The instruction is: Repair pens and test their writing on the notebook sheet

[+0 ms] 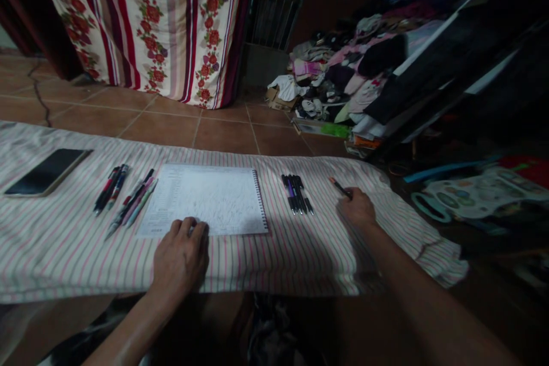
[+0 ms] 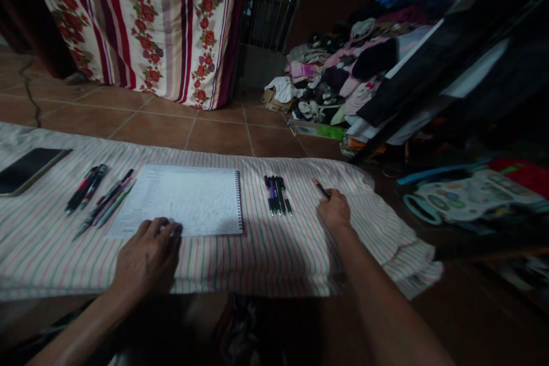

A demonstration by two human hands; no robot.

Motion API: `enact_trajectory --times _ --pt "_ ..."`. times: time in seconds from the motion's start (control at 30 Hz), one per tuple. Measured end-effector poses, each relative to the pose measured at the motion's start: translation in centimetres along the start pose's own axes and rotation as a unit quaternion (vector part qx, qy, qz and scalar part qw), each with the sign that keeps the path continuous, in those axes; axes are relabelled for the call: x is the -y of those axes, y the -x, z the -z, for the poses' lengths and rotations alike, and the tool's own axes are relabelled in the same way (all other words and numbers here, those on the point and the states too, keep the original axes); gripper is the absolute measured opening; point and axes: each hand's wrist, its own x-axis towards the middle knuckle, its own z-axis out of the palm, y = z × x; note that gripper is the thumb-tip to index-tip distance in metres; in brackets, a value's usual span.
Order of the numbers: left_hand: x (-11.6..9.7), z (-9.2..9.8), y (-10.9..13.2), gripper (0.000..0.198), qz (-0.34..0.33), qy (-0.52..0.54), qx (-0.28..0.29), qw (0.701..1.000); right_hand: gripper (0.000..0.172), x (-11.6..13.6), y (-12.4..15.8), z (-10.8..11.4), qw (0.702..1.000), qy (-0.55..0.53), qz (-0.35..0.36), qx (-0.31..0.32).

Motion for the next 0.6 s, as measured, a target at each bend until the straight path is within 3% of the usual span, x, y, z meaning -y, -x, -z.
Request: enact_trajectory --times 0.2,0.4,0.47,0.6 --pt "-0.1 0.2 -0.1 0.019 0.018 0.019 0.017 1.000 0.036 -0.3 0.6 -0.9 0.991 0.080 0.082 0.063" --pt "0.5 0.2 0.1 0.019 -0.005 0.051 0.020 0.998 0.031 1.0 1.2 1.1 0.991 0.092 0.079 0.053" --pt "0.6 0.1 0.1 0.019 -0.010 0.059 0.017 0.998 0.026 2.1 1.4 1.8 0.995 0.061 0.077 0.024" --pt "1.0 -0.3 0.2 0.018 -0.004 0.074 0.016 0.997 0.023 5.5 2.0 2.5 0.991 -0.106 0.072 -0.041"
